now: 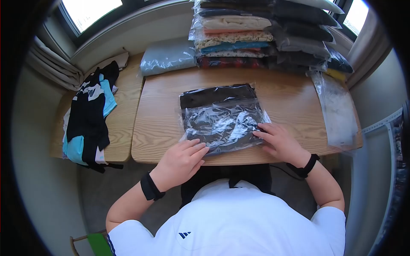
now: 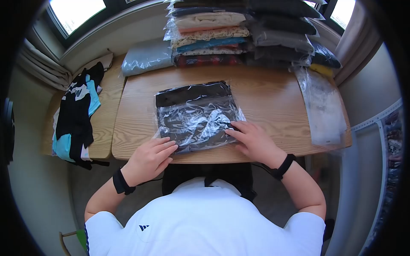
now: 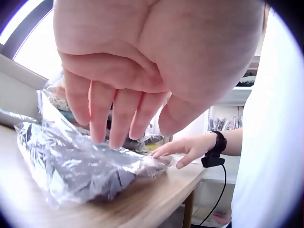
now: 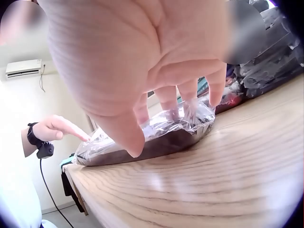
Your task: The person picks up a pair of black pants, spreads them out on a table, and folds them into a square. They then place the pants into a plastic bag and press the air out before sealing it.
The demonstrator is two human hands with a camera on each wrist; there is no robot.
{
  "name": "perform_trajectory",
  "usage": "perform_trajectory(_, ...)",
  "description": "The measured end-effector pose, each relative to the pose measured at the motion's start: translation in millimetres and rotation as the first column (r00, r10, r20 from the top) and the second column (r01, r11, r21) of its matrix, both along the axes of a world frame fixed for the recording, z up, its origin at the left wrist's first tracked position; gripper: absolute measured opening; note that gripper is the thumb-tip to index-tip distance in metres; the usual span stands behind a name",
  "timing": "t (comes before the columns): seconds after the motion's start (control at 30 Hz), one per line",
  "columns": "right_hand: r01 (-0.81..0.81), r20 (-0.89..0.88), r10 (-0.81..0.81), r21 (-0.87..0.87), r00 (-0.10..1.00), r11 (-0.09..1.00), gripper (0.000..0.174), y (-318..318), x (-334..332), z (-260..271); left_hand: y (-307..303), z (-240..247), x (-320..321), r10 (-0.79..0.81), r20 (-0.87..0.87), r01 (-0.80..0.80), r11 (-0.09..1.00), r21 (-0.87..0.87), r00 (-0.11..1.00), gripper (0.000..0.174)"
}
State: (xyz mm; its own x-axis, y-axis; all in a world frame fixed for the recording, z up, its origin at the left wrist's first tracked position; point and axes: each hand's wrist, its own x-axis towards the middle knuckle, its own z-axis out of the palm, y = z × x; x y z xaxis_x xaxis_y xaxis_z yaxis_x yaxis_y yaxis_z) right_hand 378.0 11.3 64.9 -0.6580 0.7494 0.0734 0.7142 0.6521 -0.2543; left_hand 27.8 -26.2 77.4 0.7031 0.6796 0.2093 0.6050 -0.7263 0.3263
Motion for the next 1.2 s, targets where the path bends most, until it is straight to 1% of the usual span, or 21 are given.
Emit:
perform_trajectory(0.17, 0.049, -0.044, -0.05, -0.03, 0.998, 0.998, 0.059, -0.6, -4.4, -6.0, -5.0, -34.5, 0.0, 0.132, -0.13, -0.131, 0.991, 0.011, 0.983, 0.053)
perform_trajectory(0.23, 0.05, -0.036, -0.05, -0.008, 0.998, 0.999, 0.058, 1.1, -3.2, -7.7, -3.0, -40.6, -1.5, 0.179, -0.08, -0.182, 0.983, -0.025, 0.981, 0.056)
perform_trajectory(0.27, 0.05, -0.036, -0.051, -0.013, 0.998, 0.999, 0.058, 1.9, -2.9, -8.4, -2.9, -45.1, -2.5, 0.243, 0.006, -0.242, 0.967, -0.074, 0.97, 0.058)
perform_trajectory(0.3, 0.07, -0.08, -0.074, -0.05, 0.994, 0.996, 0.058, 2.6, -2.5, -8.7, -2.0, -48.2, -4.8, 0.243, 0.005, -0.242, 0.967, -0.081, 0.97, 0.058)
perform_trajectory(0.37, 0.088, -0.121, -0.098, -0.089, 0.988, 0.992, 0.059, 4.2, -0.7, -10.5, 1.8, -51.7, -9.8, 0.342, 0.024, -0.332, 0.924, -0.189, 0.939, 0.058)
perform_trajectory(0.47, 0.105, -0.173, -0.125, -0.121, 0.977, 0.987, 0.058, 6.7, 1.9, -13.8, 4.6, -52.0, -10.9, 0.311, -0.016, -0.311, 0.944, -0.112, 0.95, 0.056)
perform_trajectory(0.53, 0.207, -0.22, -0.278, -0.296, 0.935, 0.933, 0.058, 7.1, 1.5, -13.5, 6.6, -55.2, -11.8, 0.295, -0.001, -0.295, 0.953, -0.063, 0.955, 0.053)
perform_trajectory(0.67, 0.205, -0.213, -0.287, -0.339, 0.934, 0.918, 0.057, 10.6, 2.2, -11.0, 15.2, -56.9, -11.6, 0.256, 0.079, -0.261, 0.964, 0.059, 0.963, 0.038)
perform_trajectory(0.7, 0.165, -0.223, -0.231, -0.278, 0.947, 0.946, 0.055, 12.6, 4.8, -15.2, 18.0, -53.2, -11.3, 0.256, 0.079, -0.261, 0.964, 0.06, 0.964, 0.038)
perform_trajectory(0.77, 0.129, -0.228, -0.176, -0.208, 0.957, 0.97, 0.053, 13.7, 8.3, -12.9, 22.9, -40.9, -9.7, 0.311, 0.037, -0.307, 0.947, -0.091, 0.95, 0.025)
perform_trajectory(0.83, 0.089, -0.251, -0.186, -0.356, 0.95, 0.93, 0.051, 15.9, 11.0, -1.5, 30.2, -31.1, -13.6, 0.281, 0.061, -0.273, 0.956, -0.11, 0.958, 0.018)
perform_trajectory(0.87, 0.092, -0.257, -0.184, -0.331, 0.949, 0.939, 0.051, 17.5, 12.0, 1.7, 37.6, -23.5, -17.9, 0.254, 0.083, -0.243, 0.962, -0.124, 0.964, 0.016)
perform_trajectory(0.9, 0.067, -0.252, -0.149, -0.306, 0.956, 0.95, 0.052, 18.7, 13.2, 3.5, 43.9, -14.3, -22.3, 0.246, 0.091, -0.239, 0.967, -0.085, 0.965, 0.016)
perform_trajectory(0.97, 0.019, -0.288, -0.114, -0.31, 0.951, 0.95, 0.052, 28.1, 18.4, -0.4, 49.6, 2.0, -32.1, 0.272, 0.194, -0.215, 0.939, -0.269, 0.943, 0.02)
perform_trajectory(1.0, 0.017, -0.335, -0.15, -0.37, 0.93, 0.929, 0.05, 30.7, 17.1, 2.0, 53.1, 8.4, -37.0, 0.282, 0.227, -0.206, 0.928, -0.309, 0.932, 0.023)
perform_trajectory(1.03, 0.007, -0.378, -0.188, -0.431, 0.906, 0.902, 0.048, 32.5, 13.9, 5.2, 56.9, 15.0, -40.6, 0.271, 0.237, -0.204, 0.941, -0.272, 0.933, 0.023)
perform_trajectory(1.07, 0.008, -0.386, -0.176, -0.4, 0.905, 0.916, 0.048, 33.0, 7.9, 8.3, 59.7, 21.1, -43.9, 0.304, 0.27, -0.209, 0.921, -0.329, 0.914, 0.025)
perform_trajectory(1.1, 0.038, -0.406, -0.272, -0.498, 0.872, 0.866, 0.044, 33.6, -0.3, 10.9, 62.4, 26.4, -46.2, 0.339, 0.301, -0.21, 0.898, -0.388, 0.892, 0.026)
perform_trajectory(1.13, 0.058, -0.412, -0.368, -0.597, 0.833, 0.8, 0.04, 34.6, -5.8, 12.7, 65.3, 27.0, -47.5, 0.347, 0.355, -0.213, 0.906, -0.366, 0.868, 0.029)
perform_trajectory(1.17, 0.056, -0.419, -0.361, -0.584, 0.833, 0.81, 0.04, 38.0, -8.5, 11.3, 70.9, 29.0, -50.2, 0.342, 0.36, -0.214, 0.912, -0.351, 0.868, 0.029)
perform_trajectory(1.2, 0.085, -0.411, -0.467, -0.673, 0.783, 0.735, 0.033, 43.0, -10.7, 4.3, 75.3, 29.9, -53.8, 0.353, 0.376, -0.225, 0.911, -0.345, 0.857, 0.03)
